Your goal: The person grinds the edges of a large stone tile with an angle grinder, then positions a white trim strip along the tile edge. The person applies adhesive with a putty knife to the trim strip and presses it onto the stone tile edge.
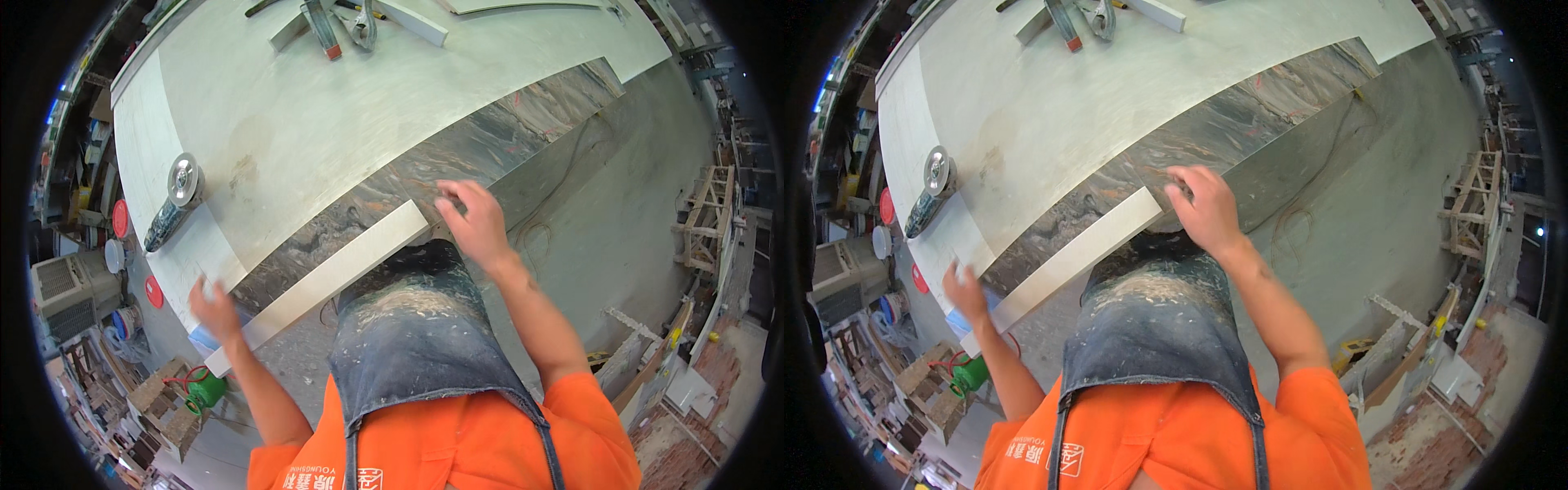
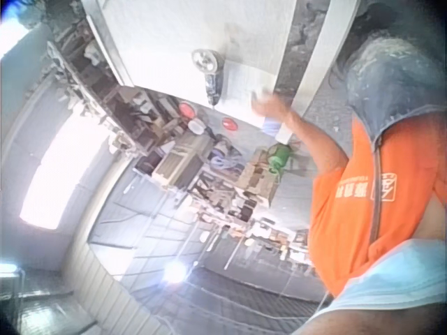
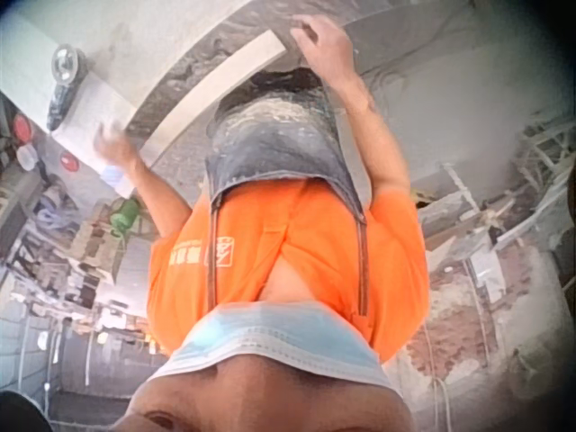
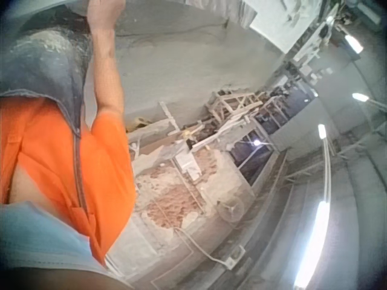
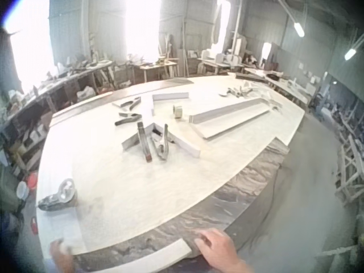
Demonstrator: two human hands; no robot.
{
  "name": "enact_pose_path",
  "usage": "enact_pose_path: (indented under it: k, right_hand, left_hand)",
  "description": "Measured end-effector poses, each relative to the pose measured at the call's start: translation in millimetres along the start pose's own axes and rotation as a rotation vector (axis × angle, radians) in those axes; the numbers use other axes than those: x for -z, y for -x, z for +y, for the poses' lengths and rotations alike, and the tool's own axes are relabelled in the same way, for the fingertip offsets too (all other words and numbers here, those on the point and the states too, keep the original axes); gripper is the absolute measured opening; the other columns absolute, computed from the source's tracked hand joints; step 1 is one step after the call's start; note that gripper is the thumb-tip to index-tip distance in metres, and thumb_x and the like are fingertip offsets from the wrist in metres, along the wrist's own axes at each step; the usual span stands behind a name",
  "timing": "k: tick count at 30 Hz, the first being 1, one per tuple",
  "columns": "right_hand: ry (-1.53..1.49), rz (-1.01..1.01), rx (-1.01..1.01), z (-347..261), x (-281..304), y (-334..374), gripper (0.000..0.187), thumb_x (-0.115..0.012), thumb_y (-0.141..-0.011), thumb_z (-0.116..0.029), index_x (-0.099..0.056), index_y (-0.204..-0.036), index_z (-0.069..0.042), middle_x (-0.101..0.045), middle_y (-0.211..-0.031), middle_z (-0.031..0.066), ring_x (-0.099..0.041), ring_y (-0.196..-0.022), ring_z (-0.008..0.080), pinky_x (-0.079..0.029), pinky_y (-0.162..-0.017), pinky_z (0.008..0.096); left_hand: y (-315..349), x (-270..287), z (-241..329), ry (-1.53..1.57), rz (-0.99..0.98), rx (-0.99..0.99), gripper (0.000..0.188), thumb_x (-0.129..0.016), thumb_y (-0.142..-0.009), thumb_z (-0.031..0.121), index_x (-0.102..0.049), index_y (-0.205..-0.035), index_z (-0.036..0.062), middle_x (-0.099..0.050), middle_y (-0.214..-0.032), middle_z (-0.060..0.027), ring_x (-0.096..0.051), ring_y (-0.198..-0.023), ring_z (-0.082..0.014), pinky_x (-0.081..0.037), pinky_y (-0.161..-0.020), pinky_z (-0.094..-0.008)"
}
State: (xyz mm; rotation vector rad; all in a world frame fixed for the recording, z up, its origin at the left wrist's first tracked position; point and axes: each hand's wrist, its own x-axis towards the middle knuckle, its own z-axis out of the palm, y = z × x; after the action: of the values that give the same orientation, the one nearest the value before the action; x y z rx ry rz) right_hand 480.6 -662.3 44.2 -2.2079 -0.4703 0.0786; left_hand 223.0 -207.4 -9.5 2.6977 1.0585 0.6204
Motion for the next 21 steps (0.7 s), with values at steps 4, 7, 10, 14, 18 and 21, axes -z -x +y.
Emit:
enact_pose_path:
  k: [4, 7, 10, 14, 18, 21]
  right_hand:
    - [0.129, -0.274, 0.042, -9.2, -16.2, -66.9, 0.027, -0.071, -0.089, -0.021, -0.072, -0.114, -0.009, -0.067, -0.105, 0.0147, -0.066, -0.101, 0.0341, -0.052, -0.090, 0.0438]
    - [0.206, -0.508, 0.003, -16.8, -33.1, -102.4, 0.029, -0.071, -0.088, -0.021, -0.072, -0.116, -0.012, -0.068, -0.104, 0.0152, -0.066, -0.102, 0.0340, -0.053, -0.091, 0.0441]
    - [0.260, -0.607, -0.018, -18.6, -35.9, -115.9, 0.031, -0.072, -0.086, -0.020, -0.072, -0.116, -0.011, -0.069, -0.098, 0.0138, -0.068, -0.095, 0.0311, -0.054, -0.086, 0.0436]
    - [0.288, -0.688, -0.104, -25.7, -34.1, -123.5, 0.028, -0.073, -0.085, -0.020, -0.072, -0.113, -0.012, -0.069, -0.091, 0.0097, -0.065, -0.085, 0.0256, -0.052, -0.076, 0.0395]
    - [0.273, -0.677, -0.064, -27.0, -37.4, -124.4, 0.029, -0.075, -0.085, -0.016, -0.072, -0.113, -0.011, -0.062, -0.082, 0.0068, -0.059, -0.076, 0.0206, -0.050, -0.071, 0.0356]
    - [0.291, -0.683, -0.050, -30.9, -36.6, -122.2, 0.029, -0.073, -0.086, -0.018, -0.070, -0.113, -0.011, -0.069, -0.096, 0.0110, -0.066, -0.086, 0.0264, -0.053, -0.079, 0.0396]
  left_hand:
    - [52.1, 69.8, -71.3, -0.452, -0.059, 0.666, 0.046, -0.065, -0.093, 0.029, -0.067, -0.127, -0.0014, -0.065, -0.131, -0.0237, -0.058, -0.125, -0.0383, -0.044, -0.108, -0.0478]
    - [119.3, 80.3, -191.1, 0.235, 0.059, 0.943, 0.046, -0.063, -0.096, 0.030, -0.065, -0.130, -0.0015, -0.070, -0.118, -0.0146, -0.068, -0.108, -0.0277, -0.056, -0.090, -0.0401]
    - [118.3, 76.1, -154.9, 0.623, 0.192, 1.139, 0.043, -0.065, -0.098, 0.032, -0.066, -0.127, 0.0006, -0.070, -0.112, -0.0080, -0.070, -0.096, -0.0217, -0.058, -0.078, -0.0362]
    - [124.6, 69.4, -147.9, 0.794, 0.189, 1.162, 0.040, -0.066, -0.099, 0.032, -0.066, -0.127, 0.0041, -0.070, -0.109, -0.0059, -0.069, -0.092, -0.0196, -0.058, -0.077, -0.0359]
    - [129.1, 66.8, -147.8, 0.765, 0.164, 1.179, 0.039, -0.068, -0.098, 0.031, -0.067, -0.127, 0.0047, -0.070, -0.107, -0.0051, -0.068, -0.091, -0.0176, -0.058, -0.078, -0.0348]
    - [128.6, 69.2, -150.9, 0.700, 0.221, 1.192, 0.036, -0.070, -0.097, 0.029, -0.070, -0.125, 0.0052, -0.071, -0.105, -0.0040, -0.067, -0.091, -0.0166, -0.058, -0.076, -0.0346]
